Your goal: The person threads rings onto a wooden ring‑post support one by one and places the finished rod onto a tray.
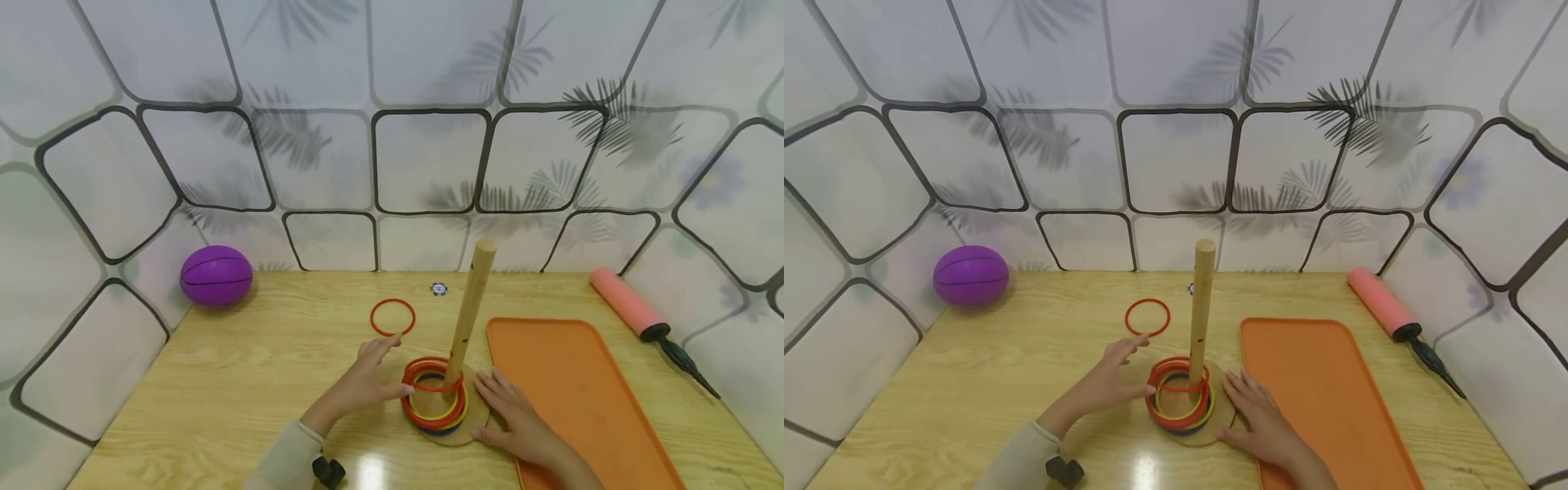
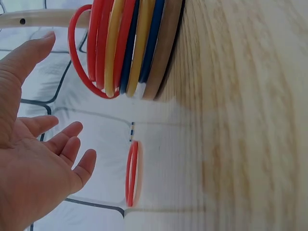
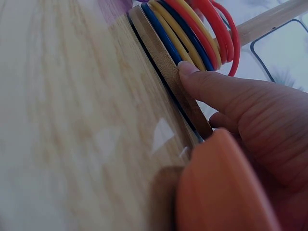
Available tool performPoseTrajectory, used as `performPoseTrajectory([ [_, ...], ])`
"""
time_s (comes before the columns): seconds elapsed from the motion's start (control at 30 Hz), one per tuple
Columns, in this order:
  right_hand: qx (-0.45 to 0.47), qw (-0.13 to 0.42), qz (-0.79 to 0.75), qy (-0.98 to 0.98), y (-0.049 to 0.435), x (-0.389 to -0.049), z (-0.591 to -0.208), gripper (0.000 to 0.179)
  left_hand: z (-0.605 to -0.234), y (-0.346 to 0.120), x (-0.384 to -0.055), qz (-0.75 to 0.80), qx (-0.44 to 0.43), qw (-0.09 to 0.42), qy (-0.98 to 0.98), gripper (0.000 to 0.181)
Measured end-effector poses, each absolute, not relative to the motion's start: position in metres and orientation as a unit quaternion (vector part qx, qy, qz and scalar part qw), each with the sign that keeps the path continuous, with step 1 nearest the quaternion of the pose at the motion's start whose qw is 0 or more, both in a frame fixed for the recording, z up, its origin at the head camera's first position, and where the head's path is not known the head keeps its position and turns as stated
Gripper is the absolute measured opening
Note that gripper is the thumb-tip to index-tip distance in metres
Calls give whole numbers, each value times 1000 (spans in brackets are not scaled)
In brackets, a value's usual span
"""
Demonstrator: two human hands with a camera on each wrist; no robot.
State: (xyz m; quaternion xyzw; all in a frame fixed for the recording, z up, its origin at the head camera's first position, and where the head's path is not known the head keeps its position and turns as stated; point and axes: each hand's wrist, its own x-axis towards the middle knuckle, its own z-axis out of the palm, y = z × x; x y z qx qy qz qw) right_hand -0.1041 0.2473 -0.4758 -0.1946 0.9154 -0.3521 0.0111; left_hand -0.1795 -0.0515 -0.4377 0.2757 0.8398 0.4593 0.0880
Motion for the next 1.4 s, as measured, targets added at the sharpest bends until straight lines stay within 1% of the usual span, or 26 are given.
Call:
performPoseTrajectory([
  [0.3,-188,14,-355,916,248,-104,-475,81,-440,-62,-198,463,241,47,852,77],
  [0.53,-194,8,-351,916,248,-103,-476,80,-447,-63,-222,448,194,40,872,76],
  [0.67,-194,6,-350,916,248,-103,-476,79,-450,-62,-236,436,193,26,878,77],
  [0.97,-193,35,-365,910,248,-104,-474,79,-455,-56,-256,425,208,6,881,79],
  [1.07,-198,37,-366,909,248,-104,-474,79,-456,-55,-261,433,202,19,878,81],
  [1.23,-193,38,-366,910,249,-103,-475,79,-456,-51,-269,450,184,54,872,84],
  [1.33,-188,34,-363,912,249,-103,-475,79,-458,-49,-274,434,187,63,879,87],
  [1.4,-192,29,-358,913,249,-103,-476,79,-461,-48,-278,411,200,57,887,89],
])
